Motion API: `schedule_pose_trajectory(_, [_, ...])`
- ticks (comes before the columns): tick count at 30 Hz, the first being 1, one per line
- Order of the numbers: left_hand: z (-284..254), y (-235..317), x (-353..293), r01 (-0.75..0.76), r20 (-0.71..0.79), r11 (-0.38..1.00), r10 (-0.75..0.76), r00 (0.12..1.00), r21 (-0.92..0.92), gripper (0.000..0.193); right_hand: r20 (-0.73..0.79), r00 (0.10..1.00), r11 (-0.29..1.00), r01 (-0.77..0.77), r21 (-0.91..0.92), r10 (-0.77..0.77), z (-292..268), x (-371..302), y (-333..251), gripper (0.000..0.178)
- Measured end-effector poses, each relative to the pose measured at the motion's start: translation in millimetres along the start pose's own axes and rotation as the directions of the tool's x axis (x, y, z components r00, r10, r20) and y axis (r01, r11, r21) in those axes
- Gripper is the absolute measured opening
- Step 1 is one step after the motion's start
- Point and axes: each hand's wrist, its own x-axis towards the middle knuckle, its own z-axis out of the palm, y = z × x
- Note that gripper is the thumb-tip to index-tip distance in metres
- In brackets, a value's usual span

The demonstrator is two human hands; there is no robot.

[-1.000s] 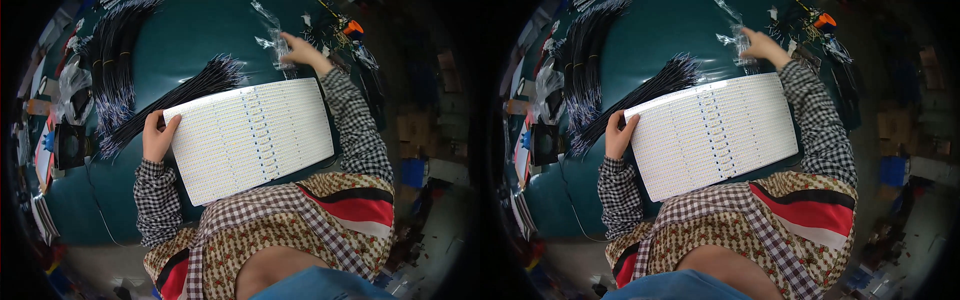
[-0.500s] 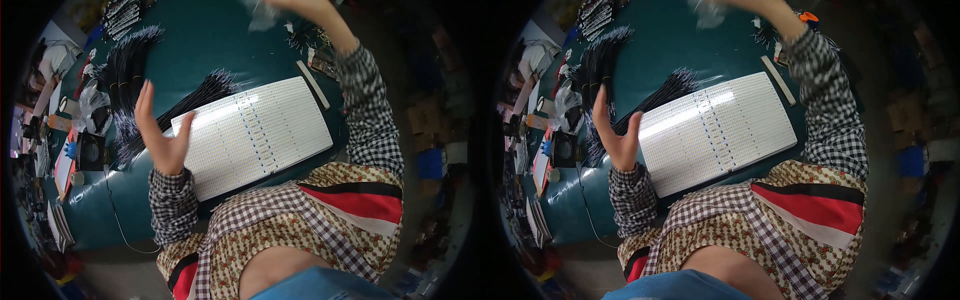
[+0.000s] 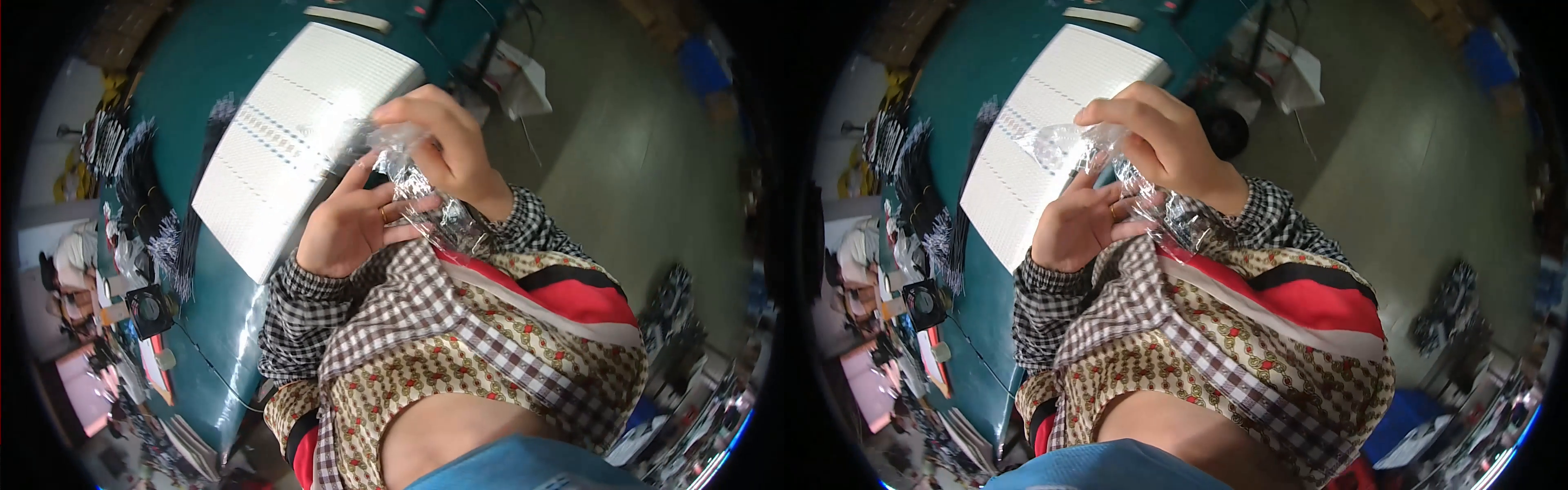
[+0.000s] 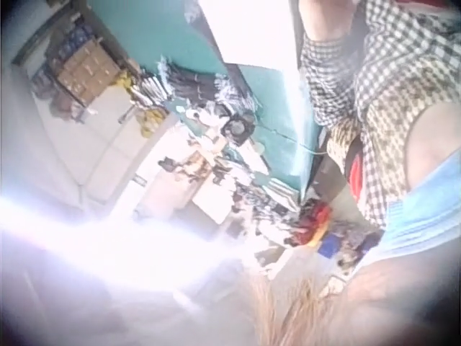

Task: The person scrapes contacts on an LED board using a small blade, arranges wires across the board, and solders the wire leads onto the board pads with a soldering iron.

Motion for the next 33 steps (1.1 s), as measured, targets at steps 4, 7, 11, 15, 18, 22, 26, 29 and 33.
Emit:
schedule_pose_trajectory(4, [-16,-24,25,0.164,0.117,0.877,-0.124,0.985,-0.453,0.049,0.155,0.98,0.986,-0.139,0.094,0.123,-10,-61,-1,0.029])
schedule_pose_trajectory(7, [-38,-29,34,0.096,-0.075,0.957,-0.121,0.99,-0.272,0.041,0.234,0.938,0.912,-0.313,0.264,0.254,-4,-87,1,0.042])
schedule_pose_trajectory(11, [-42,-38,43,0.125,-0.12,0.976,-0.148,0.982,-0.181,0.041,0.121,0.924,0.864,-0.383,0.327,0.364,11,-112,20,0.03])
schedule_pose_trajectory(15, [-28,-36,32,0.201,-0.304,0.957,-0.131,0.944,0.209,0.048,0.079,0.698,0.431,-0.524,0.735,0.712,18,-150,66,0.027])
schedule_pose_trajectory(18, [-44,-41,15,-0.041,-0.321,0.685,0.392,0.862,0.727,0.038,0.064,0.282,0.117,-0.581,0.805,0.957,-20,-173,115,0.026])
schedule_pose_trajectory(22, [-46,-19,31,-0.027,-0.079,0.128,0.752,0.655,0.991,0.026,-0.065,0.178,0.182,-0.782,0.597,0.982,-29,-221,227,0.017])
schedule_pose_trajectory(26, [-50,-12,47,0.039,0.156,-0.23,0.765,0.624,0.972,0.022,-0.233,0.149,0.185,-0.972,0.143,0.961,-6,-226,294,0.028])
schedule_pose_trajectory(29, [-55,-22,45,0.037,0.284,-0.37,0.771,0.57,0.928,0.025,-0.152,0.146,0.133,-0.987,-0.094,0.978,20,-210,328,0.033])
schedule_pose_trajectory(33, [-51,-40,42,0.123,0.218,-0.332,0.814,0.538,0.935,0.025,-0.248,0.214,0.123,-0.934,-0.337,0.945,71,-195,384,0.029])
